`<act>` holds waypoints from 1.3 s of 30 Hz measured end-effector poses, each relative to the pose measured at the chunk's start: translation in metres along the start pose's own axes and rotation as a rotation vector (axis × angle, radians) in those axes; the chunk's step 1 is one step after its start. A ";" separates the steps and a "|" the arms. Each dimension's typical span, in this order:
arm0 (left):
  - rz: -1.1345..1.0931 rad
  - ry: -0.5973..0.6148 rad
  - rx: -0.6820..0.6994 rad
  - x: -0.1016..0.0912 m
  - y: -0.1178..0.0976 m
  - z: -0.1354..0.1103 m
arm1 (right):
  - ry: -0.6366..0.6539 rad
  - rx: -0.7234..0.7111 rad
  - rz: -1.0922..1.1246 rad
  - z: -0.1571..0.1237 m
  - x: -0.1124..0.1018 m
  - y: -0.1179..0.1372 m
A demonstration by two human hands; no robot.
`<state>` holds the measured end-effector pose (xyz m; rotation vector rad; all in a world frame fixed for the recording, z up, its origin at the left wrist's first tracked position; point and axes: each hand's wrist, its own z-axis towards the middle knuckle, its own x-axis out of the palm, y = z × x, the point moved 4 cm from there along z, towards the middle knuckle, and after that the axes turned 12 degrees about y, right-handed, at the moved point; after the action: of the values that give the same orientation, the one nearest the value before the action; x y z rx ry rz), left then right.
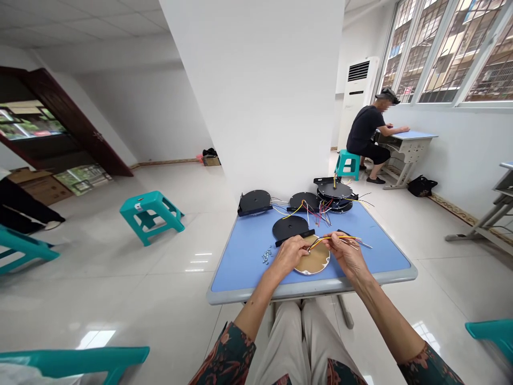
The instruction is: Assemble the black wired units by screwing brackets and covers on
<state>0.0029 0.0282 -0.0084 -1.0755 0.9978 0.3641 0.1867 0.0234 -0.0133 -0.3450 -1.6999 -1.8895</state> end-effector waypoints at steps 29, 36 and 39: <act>0.068 -0.085 -0.149 0.016 -0.004 0.006 | 0.088 -0.024 -0.759 0.024 0.009 -0.030; 0.173 -0.025 -0.171 0.017 -0.012 0.007 | 0.062 -0.040 -0.866 0.028 0.009 -0.033; 0.238 -0.009 -0.195 0.021 -0.017 0.005 | 0.034 -0.047 -0.929 0.027 0.011 -0.030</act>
<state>0.0280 0.0203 -0.0152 -1.1311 1.1018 0.6708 0.1556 0.0476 -0.0279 0.5680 -1.9696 -2.5238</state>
